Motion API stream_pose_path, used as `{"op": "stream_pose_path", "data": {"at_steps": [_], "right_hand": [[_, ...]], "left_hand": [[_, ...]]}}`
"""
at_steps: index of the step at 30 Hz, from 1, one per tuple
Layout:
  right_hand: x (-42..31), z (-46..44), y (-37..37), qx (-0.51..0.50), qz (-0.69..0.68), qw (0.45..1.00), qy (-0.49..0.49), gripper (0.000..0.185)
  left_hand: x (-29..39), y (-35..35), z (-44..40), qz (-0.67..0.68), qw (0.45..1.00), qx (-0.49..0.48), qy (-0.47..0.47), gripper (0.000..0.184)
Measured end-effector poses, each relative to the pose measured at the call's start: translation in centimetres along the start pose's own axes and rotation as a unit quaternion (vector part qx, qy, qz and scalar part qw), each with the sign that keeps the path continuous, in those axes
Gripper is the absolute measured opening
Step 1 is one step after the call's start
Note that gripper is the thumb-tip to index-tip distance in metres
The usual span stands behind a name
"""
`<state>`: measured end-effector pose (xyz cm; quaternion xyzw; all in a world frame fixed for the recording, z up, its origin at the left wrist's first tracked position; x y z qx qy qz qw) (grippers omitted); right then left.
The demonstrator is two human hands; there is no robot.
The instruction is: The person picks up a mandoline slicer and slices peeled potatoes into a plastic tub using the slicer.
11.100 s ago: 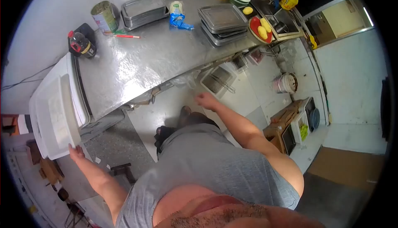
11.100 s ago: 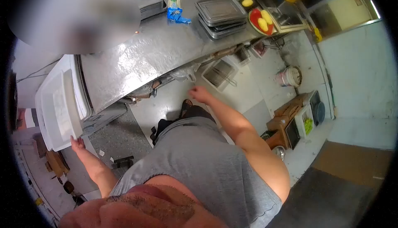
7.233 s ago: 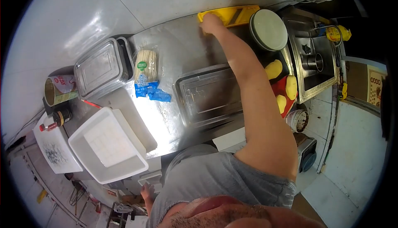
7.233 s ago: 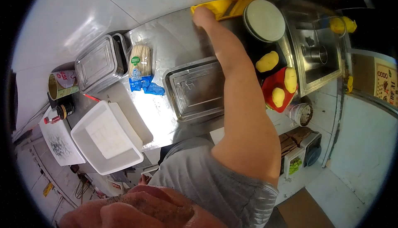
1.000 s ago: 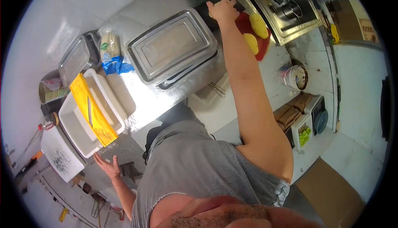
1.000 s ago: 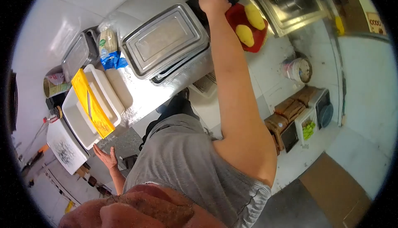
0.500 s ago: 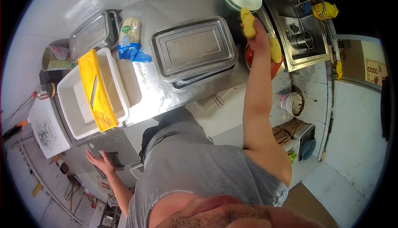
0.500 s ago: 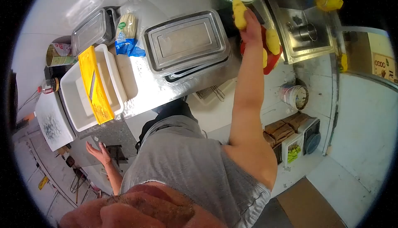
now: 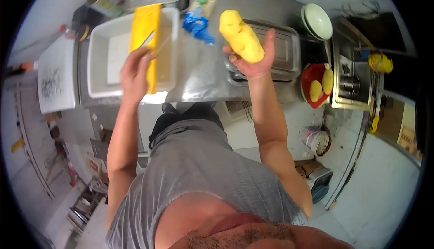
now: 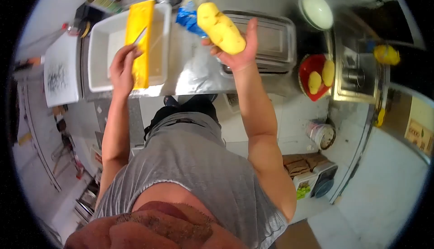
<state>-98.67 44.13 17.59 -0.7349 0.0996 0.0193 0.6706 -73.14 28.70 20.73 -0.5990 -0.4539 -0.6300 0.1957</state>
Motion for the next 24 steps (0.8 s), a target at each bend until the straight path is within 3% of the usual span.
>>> {"op": "stream_pose_path", "data": {"at_steps": [1,4,8,11,14,15,16,18,22,23,24], "right_hand": [[2.7,-1.0,-0.6,0.000,-0.004,1.000,-0.031,0.104],[10.3,-3.5,-2.4,-0.001,-0.002,0.994,-0.107,0.106],[19.1,-5.7,-3.0,0.021,0.017,0.990,-0.137,0.105],[24.1,-7.1,-2.8,0.065,0.074,0.989,-0.111,0.101],[27.2,-7.3,-2.3,0.234,0.269,0.933,-0.058,0.103],[27.7,-6.9,-2.3,0.196,0.304,0.931,-0.040,0.081],[26.7,-6.7,-3.0,0.226,0.461,0.858,0.018,0.071],[25.7,-6.1,-6.1,0.264,0.725,0.623,0.125,0.055],[26.2,-6.8,-8.7,0.216,0.758,0.563,0.247,0.052],[25.8,-6.7,-7.7,0.231,0.722,0.604,0.246,0.049],[25.7,-6.6,-7.9,0.235,0.714,0.608,0.256,0.048]], "left_hand": [[0.8,-1.6,-0.7,0.139,0.989,-0.010,0.057,0.027],[0.6,-3.5,-1.7,0.362,0.926,-0.014,0.104,0.037],[-1.8,-1.8,-1.2,0.471,0.858,-0.118,0.168,0.040],[-5.9,1.6,-0.3,0.505,0.824,-0.097,0.237,0.040],[-7.7,4.2,1.5,0.543,0.751,-0.076,0.367,0.037],[-8.9,3.9,1.3,0.592,0.727,-0.098,0.334,0.036],[-9.3,4.5,1.2,0.592,0.730,-0.096,0.326,0.037],[-9.5,5.2,1.0,0.592,0.738,-0.096,0.310,0.038],[-10.4,3.3,1.5,0.668,0.654,-0.119,0.333,0.040],[-10.4,2.9,1.9,0.686,0.632,-0.126,0.338,0.041],[-10.1,2.8,1.9,0.703,0.612,-0.131,0.339,0.041]]}}
Point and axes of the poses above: each hand's wrist, its own z-axis away from the middle knuckle, its own y-axis out of the back of the hand, x = y × z, the point moved 9 cm from there along -z, towards the middle knuckle
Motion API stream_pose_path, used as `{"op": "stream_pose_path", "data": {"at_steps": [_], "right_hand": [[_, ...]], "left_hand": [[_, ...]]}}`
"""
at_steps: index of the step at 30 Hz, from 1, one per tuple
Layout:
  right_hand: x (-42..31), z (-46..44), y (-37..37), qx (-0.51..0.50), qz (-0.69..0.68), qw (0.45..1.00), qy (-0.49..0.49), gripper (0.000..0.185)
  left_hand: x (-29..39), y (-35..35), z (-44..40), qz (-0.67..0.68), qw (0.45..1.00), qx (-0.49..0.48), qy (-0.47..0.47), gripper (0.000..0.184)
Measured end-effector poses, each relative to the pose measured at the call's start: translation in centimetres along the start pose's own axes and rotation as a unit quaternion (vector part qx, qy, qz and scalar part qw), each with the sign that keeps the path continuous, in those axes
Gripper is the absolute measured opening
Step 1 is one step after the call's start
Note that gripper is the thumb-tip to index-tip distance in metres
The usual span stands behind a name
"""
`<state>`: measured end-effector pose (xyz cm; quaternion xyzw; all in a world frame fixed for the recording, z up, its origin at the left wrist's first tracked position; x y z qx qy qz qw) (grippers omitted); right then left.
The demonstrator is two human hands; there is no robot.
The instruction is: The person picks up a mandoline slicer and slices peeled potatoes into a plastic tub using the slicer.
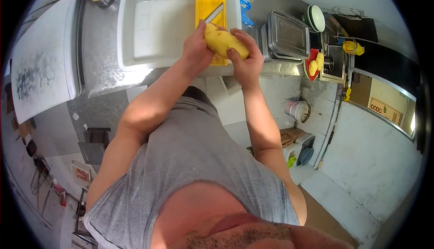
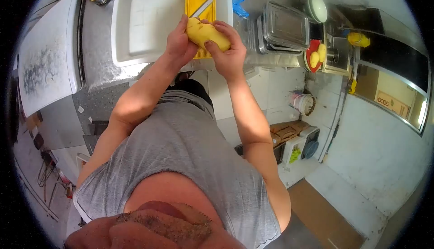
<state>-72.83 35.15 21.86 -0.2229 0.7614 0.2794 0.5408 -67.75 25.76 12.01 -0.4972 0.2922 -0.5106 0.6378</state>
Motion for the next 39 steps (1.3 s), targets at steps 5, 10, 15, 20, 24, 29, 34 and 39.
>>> {"op": "stream_pose_path", "data": {"at_steps": [5,10,15,20,24,29,34,39], "right_hand": [[1.5,-0.3,0.7,0.102,-0.142,0.984,-0.038,0.045],[-1.2,-0.6,0.2,0.034,0.035,0.995,0.085,0.048],[-3.7,0.0,-0.7,-0.010,0.153,0.966,0.207,0.052],[-3.1,0.8,-0.2,-0.003,0.244,0.955,0.168,0.044],[2.2,0.3,2.8,0.084,0.092,0.986,-0.112,0.044],[4.3,-0.5,3.7,0.090,0.104,0.974,-0.182,0.040],[3.2,-1.5,1.5,0.018,0.291,0.953,-0.088,0.044],[1.9,-1.4,-1.4,-0.034,0.378,0.925,0.004,0.042]], "left_hand": [[-0.3,-1.5,-0.5,0.019,1.000,-0.013,0.009,0.046],[-0.5,-1.9,-0.5,-0.001,0.999,-0.037,0.026,0.053],[-0.6,-3.2,-0.2,0.055,0.989,-0.125,0.058,0.057],[-1.0,-1.6,-1.2,-0.002,0.995,-0.092,0.050,0.052],[1.5,0.9,-1.3,-0.302,0.951,0.028,-0.066,0.043],[7.5,4.6,-0.3,-0.615,0.755,0.116,-0.195,0.044],[6.5,5.5,0.0,-0.773,0.620,0.077,-0.106,0.050],[4.8,6.4,-0.1,-0.755,0.654,0.026,-0.034,0.048]]}}
Point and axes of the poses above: each hand's wrist, its own z-axis away from the middle knuckle, its own y-axis out of the back of the hand, x = y × z, the point moved 9 cm from there along -z, towards the middle knuckle
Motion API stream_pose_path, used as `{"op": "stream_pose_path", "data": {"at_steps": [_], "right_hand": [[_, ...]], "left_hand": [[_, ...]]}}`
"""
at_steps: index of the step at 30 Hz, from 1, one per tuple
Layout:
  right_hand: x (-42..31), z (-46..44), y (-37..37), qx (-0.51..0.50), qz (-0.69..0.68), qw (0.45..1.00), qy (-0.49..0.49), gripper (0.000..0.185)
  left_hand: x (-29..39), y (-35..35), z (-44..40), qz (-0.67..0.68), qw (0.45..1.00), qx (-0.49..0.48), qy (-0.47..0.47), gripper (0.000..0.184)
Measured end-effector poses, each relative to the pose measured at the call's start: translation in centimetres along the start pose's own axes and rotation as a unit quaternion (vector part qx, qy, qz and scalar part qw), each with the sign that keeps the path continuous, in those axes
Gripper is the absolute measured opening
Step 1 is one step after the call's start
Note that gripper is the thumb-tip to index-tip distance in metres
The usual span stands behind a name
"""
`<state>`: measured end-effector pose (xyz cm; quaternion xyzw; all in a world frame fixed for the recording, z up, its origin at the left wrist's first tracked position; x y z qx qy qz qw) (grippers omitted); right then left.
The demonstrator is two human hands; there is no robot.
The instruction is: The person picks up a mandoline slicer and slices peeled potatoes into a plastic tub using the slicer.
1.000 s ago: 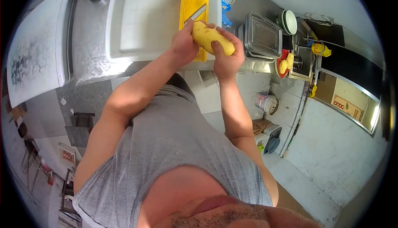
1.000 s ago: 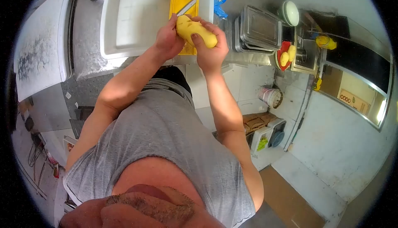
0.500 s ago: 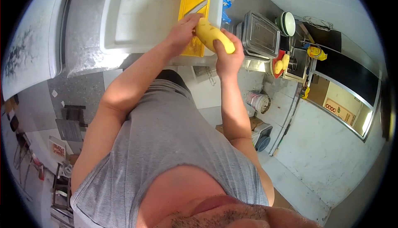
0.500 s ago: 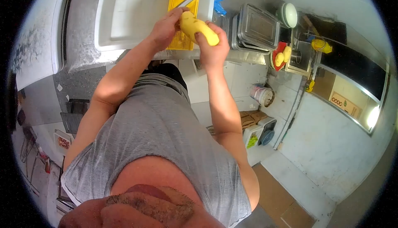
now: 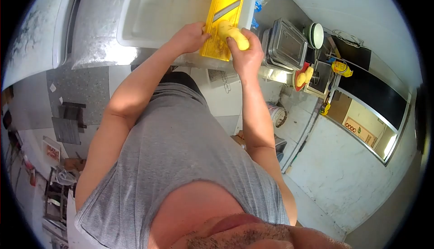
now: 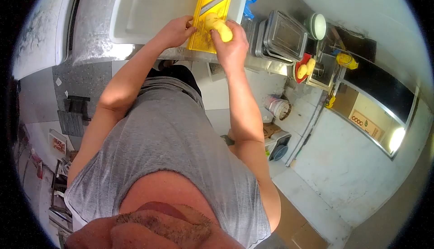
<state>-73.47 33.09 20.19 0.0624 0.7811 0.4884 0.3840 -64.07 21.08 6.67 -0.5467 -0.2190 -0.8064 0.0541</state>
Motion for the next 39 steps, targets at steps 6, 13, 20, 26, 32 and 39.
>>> {"op": "stream_pose_path", "data": {"at_steps": [6,13,20,26,32,39], "right_hand": [[-2.9,-0.7,-0.4,-0.031,0.065,0.995,0.063,0.039],[-4.1,-0.5,-1.4,-0.045,0.108,0.989,0.090,0.038],[-4.3,-0.7,-1.7,-0.051,0.116,0.988,0.085,0.039],[-4.1,-0.9,-1.5,-0.061,0.109,0.990,0.060,0.040],[-3.6,-0.9,-1.3,-0.060,0.102,0.992,0.050,0.042],[-0.7,-2.6,0.0,-0.131,0.015,0.990,0.044,0.047]], "left_hand": [[-1.5,-1.5,-1.1,0.144,0.988,-0.057,0.009,0.038],[-1.2,-1.9,-1.1,0.187,0.977,-0.105,-0.019,0.031],[-0.7,-1.5,-0.5,0.233,0.967,-0.102,-0.018,0.029],[-1.2,-1.9,-0.9,0.256,0.961,-0.103,-0.004,0.028],[-0.6,-1.1,-0.5,0.231,0.968,-0.101,-0.008,0.038],[-0.3,1.0,-0.5,-0.011,0.982,0.138,-0.131,0.063]]}}
Point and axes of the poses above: each hand's wrist, its own z-axis away from the middle knuckle, its own y-axis out of the back of the hand, x = y × z, the point moved 9 cm from there along -z, towards the middle knuckle
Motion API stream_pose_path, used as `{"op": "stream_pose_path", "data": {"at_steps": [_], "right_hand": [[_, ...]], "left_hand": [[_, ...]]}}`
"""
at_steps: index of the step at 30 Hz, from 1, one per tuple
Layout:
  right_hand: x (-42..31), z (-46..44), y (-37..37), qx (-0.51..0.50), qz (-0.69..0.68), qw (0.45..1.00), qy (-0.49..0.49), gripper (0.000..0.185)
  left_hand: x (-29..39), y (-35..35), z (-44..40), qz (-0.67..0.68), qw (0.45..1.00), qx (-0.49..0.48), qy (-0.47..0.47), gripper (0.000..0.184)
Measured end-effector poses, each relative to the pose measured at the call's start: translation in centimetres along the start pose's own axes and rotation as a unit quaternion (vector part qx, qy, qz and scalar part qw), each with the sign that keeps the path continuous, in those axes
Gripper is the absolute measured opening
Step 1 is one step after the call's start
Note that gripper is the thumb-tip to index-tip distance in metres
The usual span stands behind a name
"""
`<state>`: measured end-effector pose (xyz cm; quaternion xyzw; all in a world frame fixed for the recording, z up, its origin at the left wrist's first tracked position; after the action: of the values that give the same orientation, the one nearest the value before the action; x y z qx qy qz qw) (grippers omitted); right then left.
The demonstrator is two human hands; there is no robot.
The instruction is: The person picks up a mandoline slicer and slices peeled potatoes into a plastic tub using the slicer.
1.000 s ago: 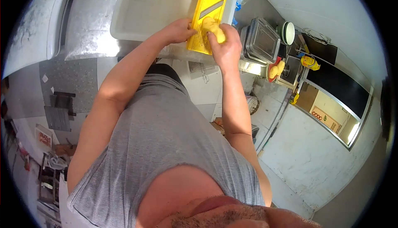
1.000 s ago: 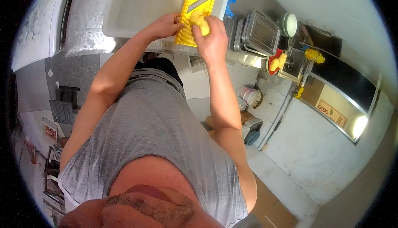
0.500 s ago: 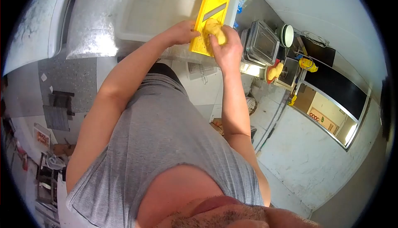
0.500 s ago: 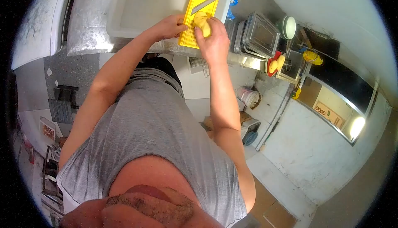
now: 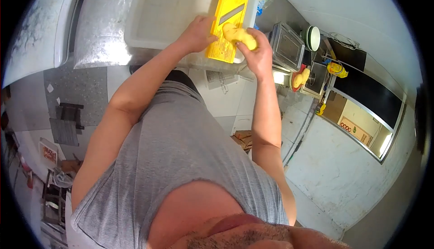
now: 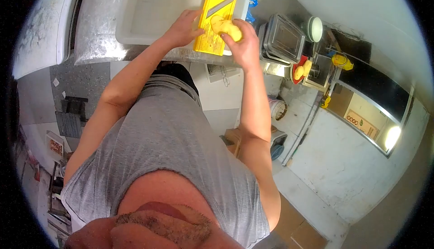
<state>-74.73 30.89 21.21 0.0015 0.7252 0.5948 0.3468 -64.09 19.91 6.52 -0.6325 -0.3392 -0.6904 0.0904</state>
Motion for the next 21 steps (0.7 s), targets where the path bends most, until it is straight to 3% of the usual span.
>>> {"op": "stream_pose_path", "data": {"at_steps": [1,4,7,10,16,21], "right_hand": [[-0.1,-0.3,0.1,-0.011,0.002,1.000,0.022,0.046],[-1.4,-0.6,0.2,-0.026,0.038,0.997,0.060,0.045],[-1.8,-0.2,-0.3,-0.008,0.068,0.995,0.071,0.042],[-2.7,0.3,-0.6,0.016,0.099,0.993,0.063,0.040],[-3.2,0.9,-1.2,0.040,0.128,0.988,0.072,0.037],[-3.5,0.4,-1.4,0.061,0.141,0.987,0.054,0.036]], "left_hand": [[0.7,0.3,0.0,-0.030,0.999,0.013,-0.035,0.064],[1.7,0.7,0.1,0.020,1.000,-0.019,0.007,0.064],[1.6,0.6,-0.1,-0.017,0.999,0.039,-0.025,0.063],[-0.8,-1.5,-0.9,0.170,0.982,-0.030,0.079,0.060],[-1.8,-2.4,-1.0,0.150,0.979,-0.069,0.116,0.054],[-2.0,-3.5,-0.2,0.290,0.918,-0.177,0.203,0.045]]}}
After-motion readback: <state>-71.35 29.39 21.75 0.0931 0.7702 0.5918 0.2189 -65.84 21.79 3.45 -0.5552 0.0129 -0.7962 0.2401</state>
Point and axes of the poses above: each hand's wrist, its own z-axis away from the middle knuckle, its own y-axis out of the back of the hand, x = y × z, the point moved 9 cm from there along -z, towards the middle knuckle
